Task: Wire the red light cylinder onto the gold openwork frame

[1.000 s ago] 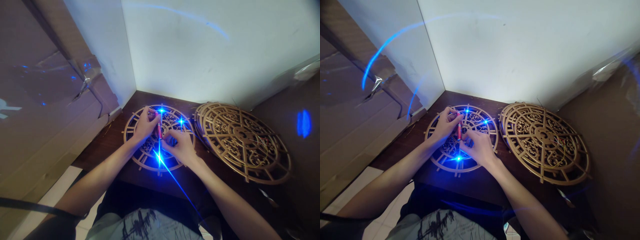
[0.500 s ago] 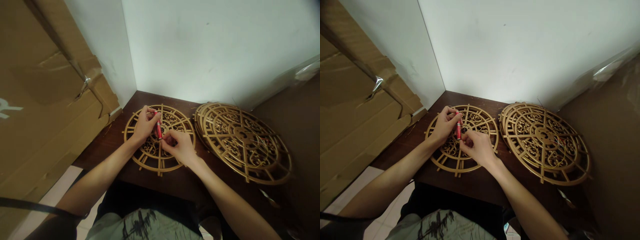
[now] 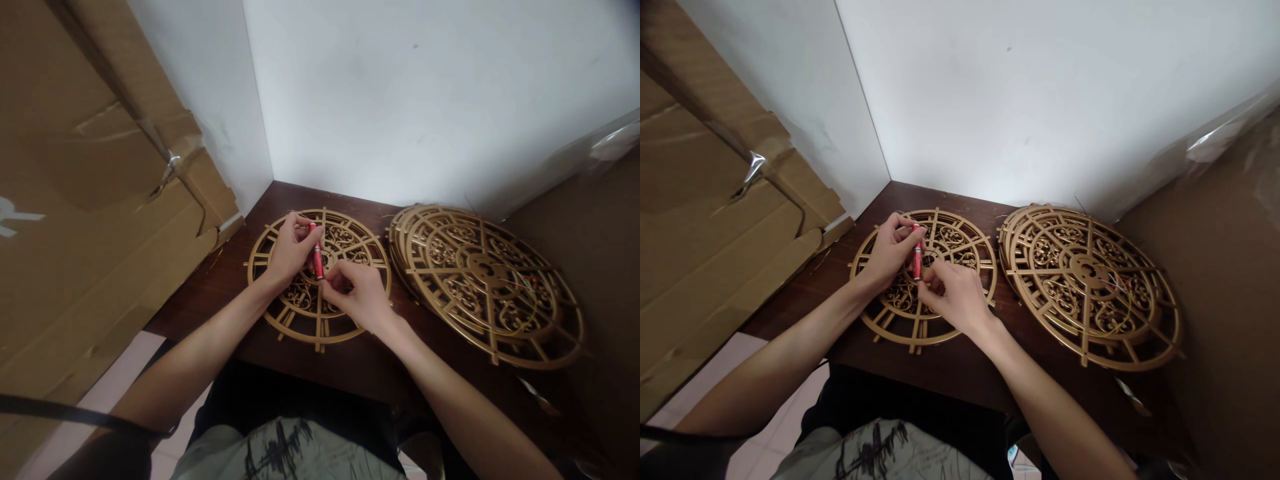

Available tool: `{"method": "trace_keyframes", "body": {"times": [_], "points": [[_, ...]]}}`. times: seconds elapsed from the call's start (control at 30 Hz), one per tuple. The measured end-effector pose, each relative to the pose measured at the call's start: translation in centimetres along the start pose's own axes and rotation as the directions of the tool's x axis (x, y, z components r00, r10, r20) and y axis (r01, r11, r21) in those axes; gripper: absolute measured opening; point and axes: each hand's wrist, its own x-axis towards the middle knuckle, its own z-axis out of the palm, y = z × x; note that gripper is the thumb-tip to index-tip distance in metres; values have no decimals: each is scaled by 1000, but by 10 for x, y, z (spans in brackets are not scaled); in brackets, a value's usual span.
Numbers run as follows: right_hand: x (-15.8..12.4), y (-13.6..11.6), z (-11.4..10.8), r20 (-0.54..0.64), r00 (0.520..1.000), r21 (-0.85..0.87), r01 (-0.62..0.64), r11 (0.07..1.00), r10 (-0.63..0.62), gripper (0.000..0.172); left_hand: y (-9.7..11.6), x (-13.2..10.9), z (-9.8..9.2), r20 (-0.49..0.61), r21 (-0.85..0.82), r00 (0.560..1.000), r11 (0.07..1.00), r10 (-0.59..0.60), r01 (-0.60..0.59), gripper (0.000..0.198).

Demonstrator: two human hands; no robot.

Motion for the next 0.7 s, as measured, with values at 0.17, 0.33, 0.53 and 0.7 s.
{"method": "trace_keyframes", "body": {"times": [0.17, 0.33, 0.53, 0.7], "points": [[0, 0, 0, 12, 1000, -14, 24, 1000, -24, 10, 1, -1, -1, 20, 17, 1000, 1000, -15, 15, 26], [0, 0, 1, -2, 1000, -16, 10, 1000, -10, 9, -1, 0, -2, 3, 28, 1000, 999, 26, -26, 25], [-1, 0, 1, -16, 1000, -22, 5, 1000, -5, 10, -2, 0, 0, 4, 27, 999, 999, 44, -44, 26], [0, 0, 0, -24, 1000, -32, 16, 999, -16, 10, -2, -1, 1, 0, 22, 998, 998, 58, -58, 26]]}}
